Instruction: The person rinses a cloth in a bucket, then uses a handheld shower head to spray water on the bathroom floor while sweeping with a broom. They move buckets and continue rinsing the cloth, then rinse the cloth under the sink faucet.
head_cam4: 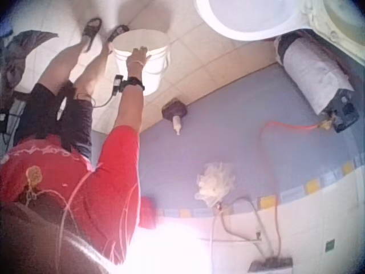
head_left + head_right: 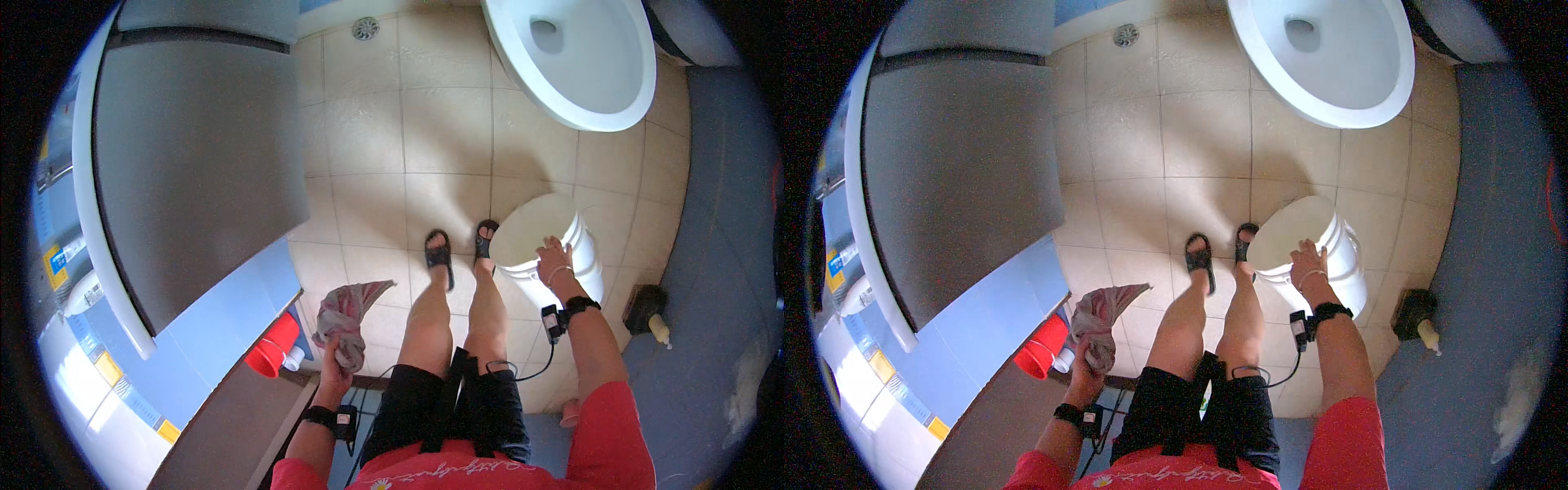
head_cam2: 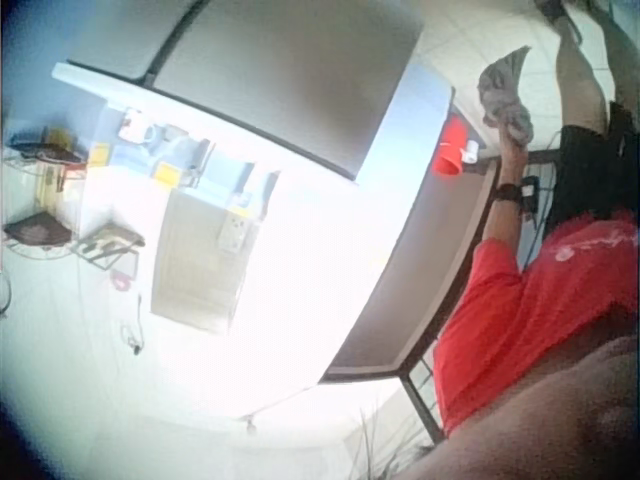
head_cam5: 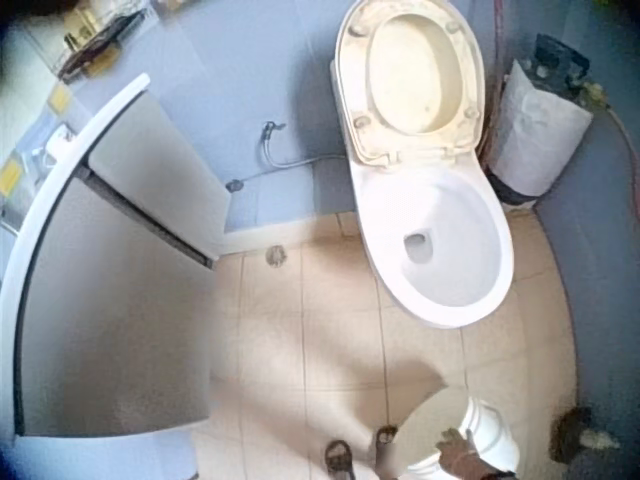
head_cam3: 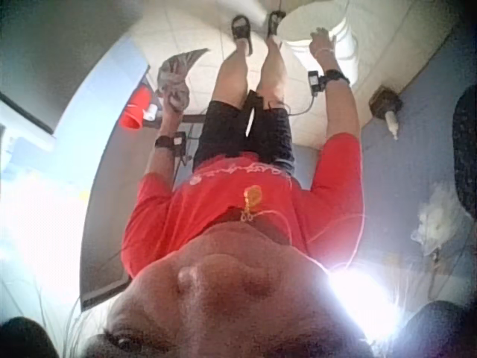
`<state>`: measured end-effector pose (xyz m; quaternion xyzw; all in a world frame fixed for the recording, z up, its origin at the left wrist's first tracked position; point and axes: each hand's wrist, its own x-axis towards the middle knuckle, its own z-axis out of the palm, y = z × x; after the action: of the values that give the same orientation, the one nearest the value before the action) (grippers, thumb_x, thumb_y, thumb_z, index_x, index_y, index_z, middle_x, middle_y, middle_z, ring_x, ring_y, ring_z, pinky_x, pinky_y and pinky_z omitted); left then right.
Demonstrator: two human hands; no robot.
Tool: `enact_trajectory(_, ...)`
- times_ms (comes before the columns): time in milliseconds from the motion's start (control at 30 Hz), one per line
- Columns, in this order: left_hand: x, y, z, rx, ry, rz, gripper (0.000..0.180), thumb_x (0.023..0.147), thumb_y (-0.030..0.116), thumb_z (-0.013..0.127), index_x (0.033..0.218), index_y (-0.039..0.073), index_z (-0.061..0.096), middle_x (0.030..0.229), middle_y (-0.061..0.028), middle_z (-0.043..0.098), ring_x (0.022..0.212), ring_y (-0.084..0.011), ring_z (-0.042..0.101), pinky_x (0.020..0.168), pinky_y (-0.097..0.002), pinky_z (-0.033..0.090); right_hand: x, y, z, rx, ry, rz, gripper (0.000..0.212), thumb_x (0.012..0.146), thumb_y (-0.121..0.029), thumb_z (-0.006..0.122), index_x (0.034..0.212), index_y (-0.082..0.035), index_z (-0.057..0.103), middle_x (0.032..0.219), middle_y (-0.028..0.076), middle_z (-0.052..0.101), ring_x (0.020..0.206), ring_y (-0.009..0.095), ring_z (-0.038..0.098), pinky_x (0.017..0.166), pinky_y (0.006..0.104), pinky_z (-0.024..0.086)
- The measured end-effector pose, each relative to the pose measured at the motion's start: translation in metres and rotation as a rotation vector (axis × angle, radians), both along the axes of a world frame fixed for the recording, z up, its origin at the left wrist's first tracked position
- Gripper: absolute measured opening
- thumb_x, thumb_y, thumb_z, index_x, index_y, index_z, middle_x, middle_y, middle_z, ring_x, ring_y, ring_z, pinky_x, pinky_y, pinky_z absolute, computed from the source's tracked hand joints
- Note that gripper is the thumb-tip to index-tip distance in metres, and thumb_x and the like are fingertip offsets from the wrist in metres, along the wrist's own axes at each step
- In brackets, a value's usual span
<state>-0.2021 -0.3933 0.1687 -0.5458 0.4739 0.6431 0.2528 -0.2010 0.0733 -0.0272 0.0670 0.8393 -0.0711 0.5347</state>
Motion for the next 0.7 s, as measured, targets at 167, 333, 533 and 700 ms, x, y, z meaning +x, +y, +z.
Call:
enact_trajectory(167,-0.022,0.009,-0.016,-0.083,0.012,-0.021,0.044,0.082,0.036,0.058,0.116,0.010,0.046,0.104,-0.0027,0.055,0.093,-0.0192,0.055,0.078,-0.0323,0.048,0.029,0.033,-0.017,0.227,0.113,-0.573,0.091,0.072,-0.048,0.064,0.140,-0.030,0.006,0.146,0.014,0.002,0.130,0.038,0.015,0.103,0.0495,0.021)
enact_trajectory(333,-0.050,0.006,-0.038,-0.077,0.071,-0.058,0.044,0.081,0.032,0.059,0.116,0.008,0.046,0.105,-0.0036,0.055,0.094,-0.0185,0.055,0.082,-0.0323,0.046,0.055,0.041,-0.044,-0.040,0.244,-0.645,0.100,0.068,-0.053,0.065,0.140,-0.026,0.001,0.146,0.013,0.006,0.128,0.042,0.017,0.102,0.0512,0.024)
enact_trajectory(533,-0.062,0.007,-0.049,0.000,0.076,-0.091,0.039,0.082,0.032,0.057,0.112,0.008,0.047,0.102,-0.0039,0.056,0.091,-0.0179,0.056,0.078,-0.0319,0.048,0.040,0.017,-0.025,0.101,0.169,-0.633,0.096,0.067,-0.057,0.063,0.140,-0.030,0.007,0.146,0.006,0.011,0.127,0.035,0.020,0.098,0.0526,0.025)
enact_trajectory(700,-0.062,0.011,-0.048,-0.002,-0.035,-0.111,0.037,0.082,0.033,0.056,0.110,0.009,0.049,0.099,-0.0048,0.057,0.087,-0.0200,0.057,0.074,-0.0336,0.049,-0.026,-0.017,-0.014,0.233,0.128,-0.607,0.088,0.072,-0.055,0.060,0.140,-0.030,0.009,0.146,0.006,0.010,0.129,0.033,0.018,0.097,0.0489,0.024)
